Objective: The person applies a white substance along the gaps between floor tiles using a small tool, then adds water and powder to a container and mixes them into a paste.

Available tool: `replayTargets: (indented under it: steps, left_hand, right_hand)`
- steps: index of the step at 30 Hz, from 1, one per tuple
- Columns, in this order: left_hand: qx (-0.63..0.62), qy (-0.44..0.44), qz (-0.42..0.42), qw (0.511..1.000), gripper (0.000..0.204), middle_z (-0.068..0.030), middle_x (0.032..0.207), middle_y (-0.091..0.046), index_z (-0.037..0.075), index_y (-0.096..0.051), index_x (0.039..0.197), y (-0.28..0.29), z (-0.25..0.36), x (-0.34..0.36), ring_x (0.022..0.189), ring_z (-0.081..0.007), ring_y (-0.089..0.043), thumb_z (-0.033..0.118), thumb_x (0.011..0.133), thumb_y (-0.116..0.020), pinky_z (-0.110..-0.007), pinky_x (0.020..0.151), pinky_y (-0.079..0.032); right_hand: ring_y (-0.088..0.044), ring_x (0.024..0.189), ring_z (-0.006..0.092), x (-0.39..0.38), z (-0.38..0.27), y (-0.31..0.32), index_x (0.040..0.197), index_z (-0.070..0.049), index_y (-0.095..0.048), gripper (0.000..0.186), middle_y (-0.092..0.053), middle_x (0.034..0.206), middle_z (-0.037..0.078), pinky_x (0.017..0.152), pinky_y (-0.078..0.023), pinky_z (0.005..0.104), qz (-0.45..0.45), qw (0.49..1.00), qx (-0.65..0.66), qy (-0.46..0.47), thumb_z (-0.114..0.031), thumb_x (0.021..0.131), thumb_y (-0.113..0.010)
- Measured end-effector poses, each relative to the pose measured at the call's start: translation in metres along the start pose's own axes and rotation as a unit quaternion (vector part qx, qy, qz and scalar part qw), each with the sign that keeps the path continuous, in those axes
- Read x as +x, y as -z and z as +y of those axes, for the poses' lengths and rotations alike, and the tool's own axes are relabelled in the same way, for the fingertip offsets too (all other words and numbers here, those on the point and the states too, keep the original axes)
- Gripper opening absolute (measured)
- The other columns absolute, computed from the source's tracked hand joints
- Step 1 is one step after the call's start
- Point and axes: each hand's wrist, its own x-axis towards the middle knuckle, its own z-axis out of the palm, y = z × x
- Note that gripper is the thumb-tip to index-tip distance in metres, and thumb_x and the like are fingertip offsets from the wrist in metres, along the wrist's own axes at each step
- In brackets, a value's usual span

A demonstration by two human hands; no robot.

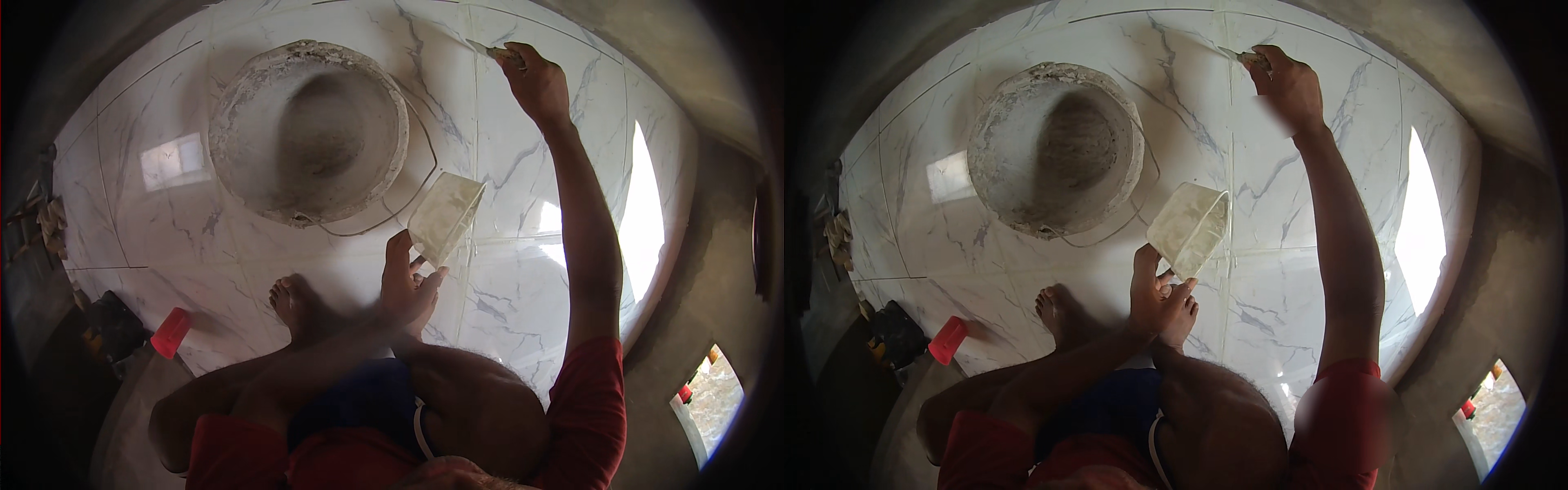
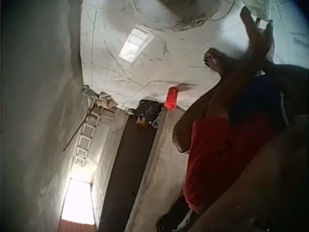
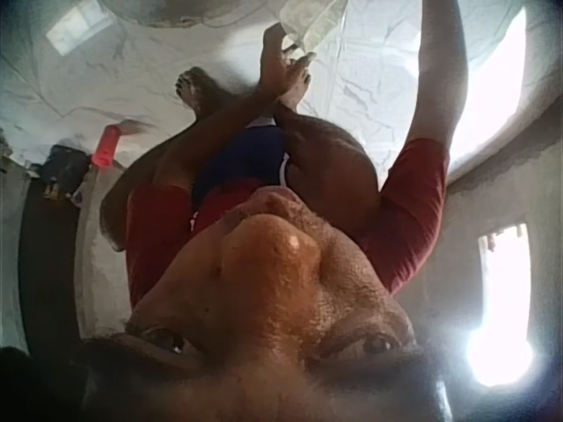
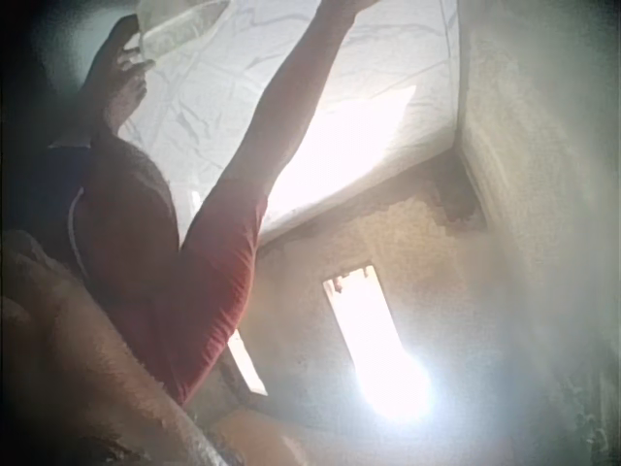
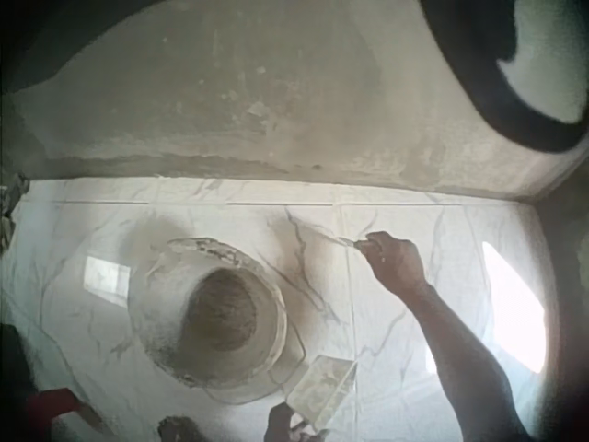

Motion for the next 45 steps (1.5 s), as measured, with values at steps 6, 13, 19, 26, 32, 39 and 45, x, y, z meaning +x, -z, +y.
replayTargets:
  steps: [6,13,19,26,32,39,45]
  left_hand:
    - [-0.026,0.011,0.022,0.999,0.073,-0.0173,0.138,-0.039,0.006,-0.041,0.144,-0.007,0.007,0.002,0.132,-0.0319,-0.048,-0.006,0.078,-0.071,-0.049,0.107,-0.050]
    - [-0.046,-0.004,0.028,0.999,0.072,-0.0158,0.137,-0.040,0.005,-0.044,0.142,-0.015,0.005,0.003,0.130,-0.0299,-0.050,-0.008,0.077,-0.071,-0.047,0.106,-0.051]
    - [-0.041,0.021,0.025,0.999,0.072,-0.0146,0.137,-0.040,0.004,-0.044,0.142,-0.017,0.006,0.002,0.130,-0.0279,-0.050,-0.010,0.077,-0.071,-0.045,0.107,-0.050]
    - [-0.057,0.012,0.035,0.998,0.072,-0.0140,0.137,-0.040,0.004,-0.045,0.142,-0.019,0.009,0.003,0.128,-0.0273,-0.052,-0.010,0.076,-0.071,-0.045,0.107,-0.050]
    - [-0.045,0.022,0.048,0.998,0.070,-0.0144,0.136,-0.041,0.003,-0.046,0.140,-0.016,0.008,0.003,0.127,-0.0273,-0.052,-0.010,0.076,-0.070,-0.045,0.107,-0.050]
    - [-0.052,0.005,0.034,0.998,0.070,-0.0155,0.135,-0.042,0.003,-0.045,0.140,-0.017,0.008,0.002,0.128,-0.0285,-0.052,-0.008,0.076,-0.070,-0.047,0.106,-0.051]
    - [-0.032,-0.014,0.021,0.999,0.071,-0.0162,0.137,-0.039,0.003,-0.042,0.142,-0.013,0.003,0.004,0.129,-0.0293,-0.050,-0.007,0.077,-0.071,-0.046,0.105,-0.053]
  right_hand:
    - [-0.073,0.075,0.0268,-0.014,0.002,-0.016,0.106,-0.008,-0.066,0.020,-0.075,0.086,0.010,0.064,-0.059,0.0362,0.055,0.982,-0.043,0.174,-0.019,0.091,-0.071]
    - [-0.072,0.074,0.0253,-0.040,-0.011,-0.020,0.102,-0.007,-0.061,0.016,-0.073,0.086,0.010,0.064,-0.060,0.0349,0.024,0.976,-0.077,0.205,-0.013,0.090,-0.070]
    - [-0.072,0.076,0.0230,-0.035,-0.014,-0.011,0.099,-0.007,-0.060,0.015,-0.073,0.091,0.007,0.064,-0.060,0.0344,0.051,0.972,-0.083,0.215,-0.013,0.090,-0.070]
    - [-0.073,0.081,0.0203,-0.032,-0.005,-0.036,0.106,-0.006,-0.060,0.018,-0.073,0.095,0.007,0.065,-0.061,0.0323,0.044,0.961,-0.135,0.235,-0.012,0.091,-0.068]
    - [-0.073,0.084,0.0214,-0.061,0.001,-0.034,0.112,-0.003,-0.057,0.024,-0.072,0.103,0.010,0.067,-0.061,0.0324,0.067,0.946,-0.125,0.292,-0.012,0.092,-0.066]
    - [-0.073,0.076,0.0202,-0.015,-0.001,-0.026,0.102,-0.007,-0.057,0.015,-0.073,0.094,0.005,0.060,-0.059,0.0316,0.065,0.958,-0.153,0.234,-0.015,0.093,-0.065]
    - [-0.073,0.074,0.0225,-0.029,-0.005,-0.018,0.099,-0.007,-0.058,0.013,-0.073,0.087,0.007,0.060,-0.059,0.0342,-0.012,0.964,-0.135,0.227,-0.015,0.093,-0.065]
